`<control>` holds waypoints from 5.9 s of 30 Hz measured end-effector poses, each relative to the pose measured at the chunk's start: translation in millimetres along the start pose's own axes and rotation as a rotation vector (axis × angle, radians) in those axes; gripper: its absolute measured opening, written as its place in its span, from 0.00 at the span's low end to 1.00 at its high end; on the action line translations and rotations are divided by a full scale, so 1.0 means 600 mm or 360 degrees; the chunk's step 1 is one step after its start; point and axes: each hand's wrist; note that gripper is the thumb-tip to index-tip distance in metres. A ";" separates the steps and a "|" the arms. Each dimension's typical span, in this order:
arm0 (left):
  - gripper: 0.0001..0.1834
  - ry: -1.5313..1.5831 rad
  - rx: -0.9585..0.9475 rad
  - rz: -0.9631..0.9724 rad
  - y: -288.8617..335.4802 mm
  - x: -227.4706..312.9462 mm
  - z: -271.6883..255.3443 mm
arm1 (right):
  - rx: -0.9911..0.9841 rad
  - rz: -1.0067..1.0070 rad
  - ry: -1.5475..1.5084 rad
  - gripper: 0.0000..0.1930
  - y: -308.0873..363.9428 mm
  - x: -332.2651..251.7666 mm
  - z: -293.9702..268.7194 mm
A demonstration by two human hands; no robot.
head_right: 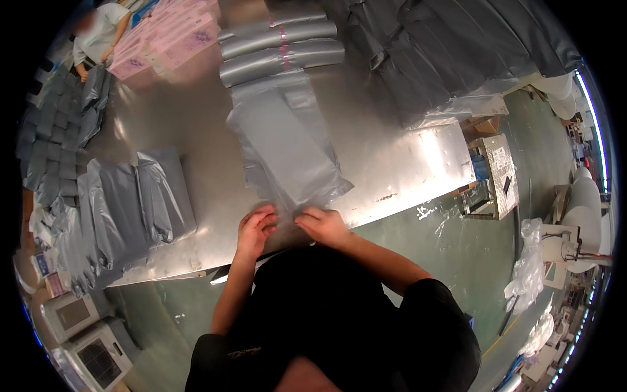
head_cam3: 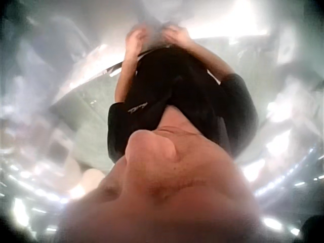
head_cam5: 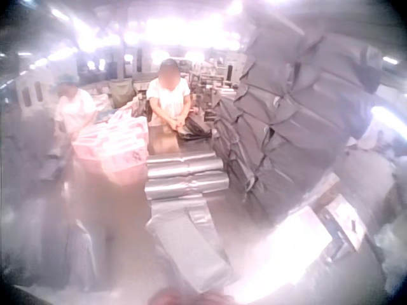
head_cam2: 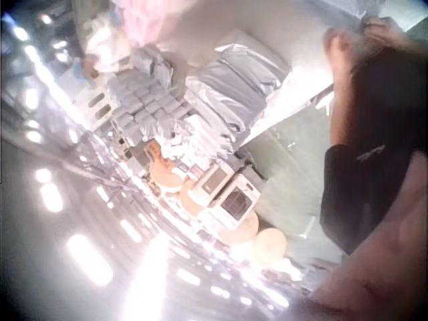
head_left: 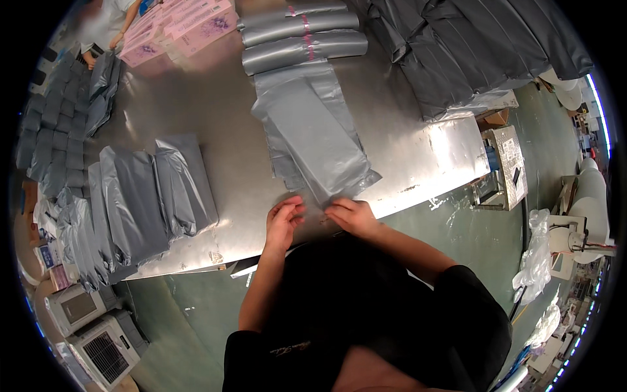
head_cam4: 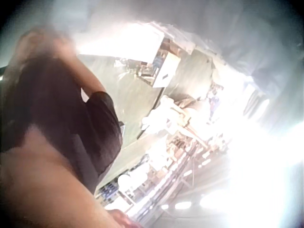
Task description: The person places pink boxes into gray poly mailers on a metal table, folds the mailers closed, and stacks them. Other workers are visible in the background performing similar packaging tasks.
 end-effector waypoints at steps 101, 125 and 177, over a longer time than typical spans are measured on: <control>0.14 -0.1597 0.0392 0.1480 -0.038 0.184 -0.020 | -0.0685 0.0280 0.0065 0.51 -0.822 -0.086 0.048; 0.18 -0.2641 -0.1040 0.1662 -0.133 0.070 0.086 | -0.0442 0.1677 -0.1951 0.42 -0.094 0.133 -0.215; 0.09 -0.1580 -0.0230 0.0538 -0.042 -0.014 -0.009 | -0.0515 0.1159 -0.0508 0.13 0.005 0.112 -0.083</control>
Point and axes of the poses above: each hand's wrist, its own y-axis away from the middle knuckle, its own z-axis out of the palm, x = y × z, and after that the axes turned 11 degrees about z, right-handed
